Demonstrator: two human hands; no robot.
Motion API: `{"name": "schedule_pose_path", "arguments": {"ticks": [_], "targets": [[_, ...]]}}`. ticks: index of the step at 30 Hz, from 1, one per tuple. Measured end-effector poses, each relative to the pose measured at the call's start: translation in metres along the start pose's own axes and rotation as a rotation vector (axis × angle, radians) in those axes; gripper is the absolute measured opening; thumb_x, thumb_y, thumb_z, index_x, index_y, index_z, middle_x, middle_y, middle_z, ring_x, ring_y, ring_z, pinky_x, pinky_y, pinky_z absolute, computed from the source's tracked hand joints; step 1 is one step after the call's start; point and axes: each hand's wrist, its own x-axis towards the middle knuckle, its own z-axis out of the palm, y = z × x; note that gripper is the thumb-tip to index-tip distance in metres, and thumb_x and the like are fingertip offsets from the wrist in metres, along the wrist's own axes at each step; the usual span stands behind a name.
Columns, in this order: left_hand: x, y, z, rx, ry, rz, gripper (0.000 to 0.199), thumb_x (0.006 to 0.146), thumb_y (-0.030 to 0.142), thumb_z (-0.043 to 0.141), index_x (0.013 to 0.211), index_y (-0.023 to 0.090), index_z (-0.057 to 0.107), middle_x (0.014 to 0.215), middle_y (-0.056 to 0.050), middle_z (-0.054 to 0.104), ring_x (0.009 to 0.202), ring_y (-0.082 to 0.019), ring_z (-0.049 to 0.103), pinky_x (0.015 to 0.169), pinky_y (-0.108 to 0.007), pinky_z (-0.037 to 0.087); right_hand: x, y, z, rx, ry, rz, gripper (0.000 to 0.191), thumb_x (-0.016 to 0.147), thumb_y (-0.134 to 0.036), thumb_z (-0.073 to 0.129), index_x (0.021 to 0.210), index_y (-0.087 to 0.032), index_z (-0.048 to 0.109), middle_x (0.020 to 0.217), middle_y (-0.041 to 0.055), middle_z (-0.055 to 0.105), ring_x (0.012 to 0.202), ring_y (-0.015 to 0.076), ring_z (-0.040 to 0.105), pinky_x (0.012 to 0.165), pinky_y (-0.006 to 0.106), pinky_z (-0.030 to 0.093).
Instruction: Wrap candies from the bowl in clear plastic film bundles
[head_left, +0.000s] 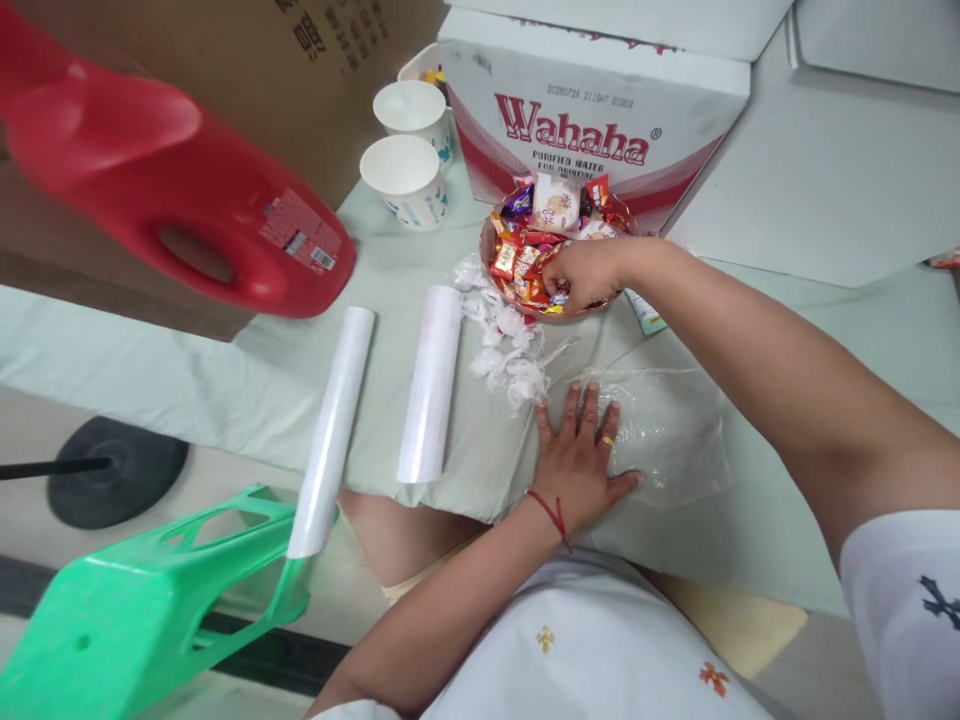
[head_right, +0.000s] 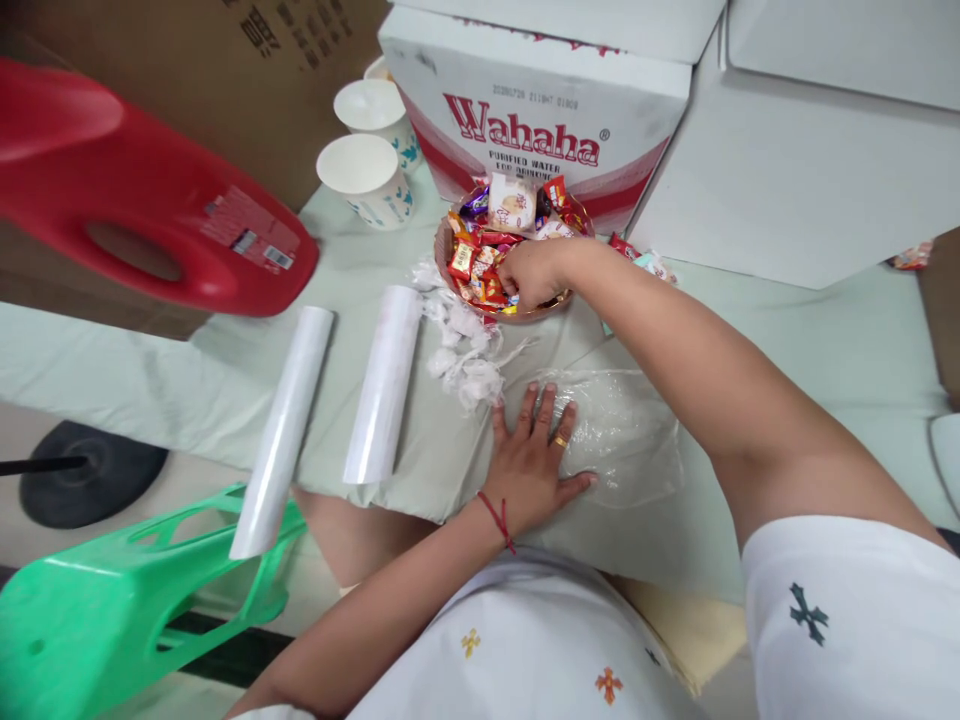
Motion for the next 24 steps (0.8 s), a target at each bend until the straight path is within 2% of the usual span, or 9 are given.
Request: {"name": "schedule_pose_path", "arguments": {"ticks": [4,7,9,11,13,15,18,21,24], "targets": [[0.0,-0.001,0.0,0.006,0.022,0.01,0.091,0.093,0.077,0.048,0.162,0.019,0.037,0.174,-0.02,0.02,0.162,-0.042,0.012,0.121,-0.079,0.011,-0.008,0.0,-0.009,0.103,-0.125,0.09,0.029,0.072,-0.033,0.085,0.097,-0.021,0.076,0.08,-0.002,0.07,0.085,0.0204,0.067,0.076,0.031,0.043],[0.0,-0.001,-0.001,0.011,0.029,0.016,0.089,0.094,0.076,0.047,0.162,0.02,0.038,0.174,-0.019,0.021,0.162,-0.042,0.013,0.121,-0.079,0.013,-0.011,-0.005,-0.012,0.136,-0.245,0.138,0.027,0.073,-0.028,0.086,0.096,-0.02,0.076,0.071,-0.0034,0.067,0.079,0.019,0.067,0.074,0.031,0.043],[0.0,-0.001,-0.002,0.009,0.027,0.017,0.089,0.094,0.076,0.047,0.162,0.02,0.038,0.174,-0.019,0.02,0.162,-0.042,0.013,0.121,-0.079,0.014,-0.01,-0.008,-0.014,0.09,-0.289,0.12,0.022,0.073,-0.028,0.085,0.09,-0.019,0.075,0.068,-0.0035,0.065,0.075,0.0183,0.066,0.072,0.031,0.043],[0.0,-0.001,-0.002,0.004,0.023,0.016,0.089,0.094,0.075,0.048,0.162,0.02,0.037,0.174,-0.019,0.02,0.162,-0.042,0.012,0.121,-0.08,0.014,-0.01,-0.006,-0.016,0.041,-0.249,0.055,0.022,0.074,-0.033,0.085,0.086,-0.018,0.074,0.073,-0.0024,0.066,0.078,0.0186,0.066,0.073,0.031,0.043],[0.0,-0.001,-0.002,-0.001,0.019,0.017,0.088,0.094,0.074,0.048,0.162,0.02,0.037,0.174,-0.02,0.019,0.162,-0.042,0.012,0.121,-0.08,0.013,-0.01,0.003,-0.019,0.045,-0.148,0.002,0.028,0.075,-0.04,0.085,0.087,-0.018,0.074,0.082,-0.0012,0.069,0.086,0.0194,0.066,0.075,0.03,0.043],[0.0,-0.001,-0.002,-0.003,0.017,0.022,0.086,0.095,0.074,0.047,0.162,0.02,0.037,0.174,-0.019,0.019,0.162,-0.041,0.012,0.121,-0.08,0.013,-0.013,0.016,-0.023,0.115,-0.056,-0.006,0.033,0.077,-0.046,0.084,0.094,-0.018,0.075,0.091,-0.001,0.07,0.093,0.02,0.065,0.077,0.029,0.044],[0.0,-0.001,-0.002,-0.003,0.015,0.026,0.085,0.096,0.073,0.045,0.162,0.02,0.037,0.174,-0.019,0.02,0.162,-0.041,0.013,0.121,-0.08,0.014,-0.024,0.028,-0.035,0.251,0.002,0.03,0.035,0.079,-0.046,0.083,0.1,-0.019,0.076,0.091,-0.0027,0.068,0.093,0.0184,0.065,0.076,0.026,0.043],[0.0,-0.001,-0.003,0.001,0.018,0.02,0.084,0.097,0.073,0.043,0.162,0.02,0.037,0.174,-0.019,0.02,0.162,-0.041,0.013,0.122,-0.079,0.013,-0.052,0.021,-0.048,0.365,0.042,0.054,0.032,0.086,-0.044,0.077,0.1,-0.015,0.076,0.091,-0.0036,0.068,0.09,0.0143,0.063,0.075,0.024,0.042],[0.0,-0.001,-0.002,-0.001,0.022,0.015,0.084,0.098,0.073,0.041,0.162,0.019,0.038,0.174,-0.019,0.021,0.162,-0.041,0.012,0.122,-0.079,0.012,-0.098,0.001,-0.052,0.483,0.136,0.031,0.035,0.096,-0.043,0.064,0.106,-0.011,0.075,0.095,-0.0024,0.07,0.088,0.0116,0.061,0.076,0.024,0.041]]}}
